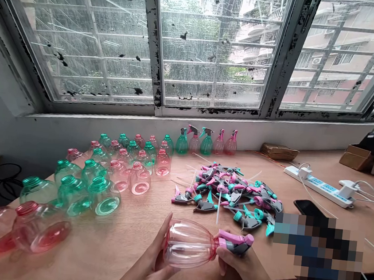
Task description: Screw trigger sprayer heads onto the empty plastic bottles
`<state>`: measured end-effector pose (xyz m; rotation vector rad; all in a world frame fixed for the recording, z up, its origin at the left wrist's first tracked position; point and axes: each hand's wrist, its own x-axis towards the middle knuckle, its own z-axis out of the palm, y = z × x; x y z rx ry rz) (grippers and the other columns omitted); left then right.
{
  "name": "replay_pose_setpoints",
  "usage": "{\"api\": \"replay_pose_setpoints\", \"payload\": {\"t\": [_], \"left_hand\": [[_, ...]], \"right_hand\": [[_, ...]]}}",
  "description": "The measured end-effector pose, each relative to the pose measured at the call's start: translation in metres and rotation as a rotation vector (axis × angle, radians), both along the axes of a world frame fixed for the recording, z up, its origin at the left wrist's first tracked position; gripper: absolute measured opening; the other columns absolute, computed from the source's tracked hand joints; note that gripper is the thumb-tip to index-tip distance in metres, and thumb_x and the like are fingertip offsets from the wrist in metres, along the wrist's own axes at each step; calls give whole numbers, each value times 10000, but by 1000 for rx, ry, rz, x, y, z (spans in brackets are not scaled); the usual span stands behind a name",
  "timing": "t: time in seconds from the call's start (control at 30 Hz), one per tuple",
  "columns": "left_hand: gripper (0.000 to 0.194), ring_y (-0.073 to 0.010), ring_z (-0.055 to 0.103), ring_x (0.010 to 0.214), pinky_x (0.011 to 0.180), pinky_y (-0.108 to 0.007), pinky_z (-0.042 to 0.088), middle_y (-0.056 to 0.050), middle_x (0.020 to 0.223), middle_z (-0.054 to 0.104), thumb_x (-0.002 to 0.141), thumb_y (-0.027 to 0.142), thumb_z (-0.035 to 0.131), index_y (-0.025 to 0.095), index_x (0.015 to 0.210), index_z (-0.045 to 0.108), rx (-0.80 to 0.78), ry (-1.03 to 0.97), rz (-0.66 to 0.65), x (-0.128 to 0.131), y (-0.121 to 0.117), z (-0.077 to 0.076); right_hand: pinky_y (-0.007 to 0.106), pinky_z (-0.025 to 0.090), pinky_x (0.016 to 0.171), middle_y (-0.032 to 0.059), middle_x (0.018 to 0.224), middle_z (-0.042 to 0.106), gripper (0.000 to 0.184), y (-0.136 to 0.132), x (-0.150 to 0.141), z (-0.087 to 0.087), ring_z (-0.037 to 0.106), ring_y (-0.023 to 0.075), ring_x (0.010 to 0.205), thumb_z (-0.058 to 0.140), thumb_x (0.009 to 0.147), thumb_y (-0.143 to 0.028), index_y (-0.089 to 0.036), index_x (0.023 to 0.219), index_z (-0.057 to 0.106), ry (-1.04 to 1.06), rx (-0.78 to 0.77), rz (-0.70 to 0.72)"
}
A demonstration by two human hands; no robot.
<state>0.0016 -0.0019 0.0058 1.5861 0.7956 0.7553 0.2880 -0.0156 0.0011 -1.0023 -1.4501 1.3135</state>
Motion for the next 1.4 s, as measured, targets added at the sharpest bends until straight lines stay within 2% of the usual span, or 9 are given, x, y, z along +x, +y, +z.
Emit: {"api": "replay_pose_setpoints", "payload": {"t": [0.1, 0.27, 0.53, 0.7, 0.8, 0.97, 1.17, 1.3, 1.4], "left_hand": [[1059, -306, 86, 1575, 1261, -499, 13, -20, 1722, 109, 890, 463, 718, 372, 1599, -62, 15, 24, 16, -4, 2, -4], [780, -287, 10, 1578, 1266, -494, 11, -6, 1718, 76, 983, 539, 516, 314, 1613, 115, -15, 48, 63, -9, 0, 0], [916, -310, 308, 1518, 1255, -522, 166, 5, 1709, 187, 927, 411, 693, 480, 1579, 55, -37, -58, -25, 0, -1, 3], [1029, -327, 276, 1524, 1254, -545, 143, -20, 1711, 167, 876, 429, 754, 466, 1583, 7, -8, -89, -2, -2, 1, -5], [885, -333, 346, 1494, 1223, -539, 261, -26, 1714, 148, 924, 464, 681, 459, 1588, 97, -68, -171, -37, -1, -1, 3], [839, -330, 273, 1528, 1246, -511, 211, -55, 1704, 191, 920, 372, 710, 393, 1587, 202, -36, -118, -70, 4, -2, 13], [993, -330, 158, 1560, 1253, -564, 45, -42, 1708, 168, 878, 447, 743, 461, 1588, 48, 44, -25, -14, -2, -2, 3], [814, -344, 156, 1558, 1248, -557, 132, -67, 1707, 159, 941, 517, 623, 376, 1599, 165, -6, -68, -52, -4, -3, 12], [848, -356, 314, 1498, 1229, -545, 222, -84, 1678, 237, 914, 452, 694, 368, 1593, 195, -11, -46, -65, -1, -4, 19]], "right_hand": [[318, 466, 604, 7, 547, 672, 421, -1, 0, 0, 592, 182, 552, 673, 889, -549, -218, 633, 633, 7, -22, -7], [338, 500, 664, 13, 546, 693, 423, -1, -1, -3, 605, 192, 567, 688, 879, -552, -216, 625, 647, 17, -25, -39], [299, 455, 578, -5, 548, 675, 418, 1, 0, -13, 585, 162, 511, 673, 890, -591, -175, 862, 709, 116, -34, -135], [301, 439, 575, -11, 574, 663, 417, 0, 0, -12, 584, 159, 513, 677, 885, -591, -180, 821, 694, 112, -32, -120], [336, 462, 657, 4, 557, 687, 405, -1, 2, -11, 599, 180, 546, 682, 887, -570, -180, 781, 706, 50, -31, -92], [328, 472, 666, 13, 544, 680, 504, -1, 3, -7, 602, 175, 551, 660, 889, -591, -193, 581, 636, 24, -24, -45], [285, 449, 553, -17, 579, 683, 386, 0, -2, -5, 592, 163, 521, 726, 846, -574, -190, 838, 685, 146, -89, -25], [261, 414, 528, -27, 605, 698, 322, 0, -3, -1, 594, 156, 523, 788, 818, -490, -201, 904, 673, 166, -57, 25], [275, 433, 555, -7, 591, 681, 344, 0, -2, 0, 592, 160, 546, 735, 860, -513, -179, 783, 709, 122, -50, 10]]}}
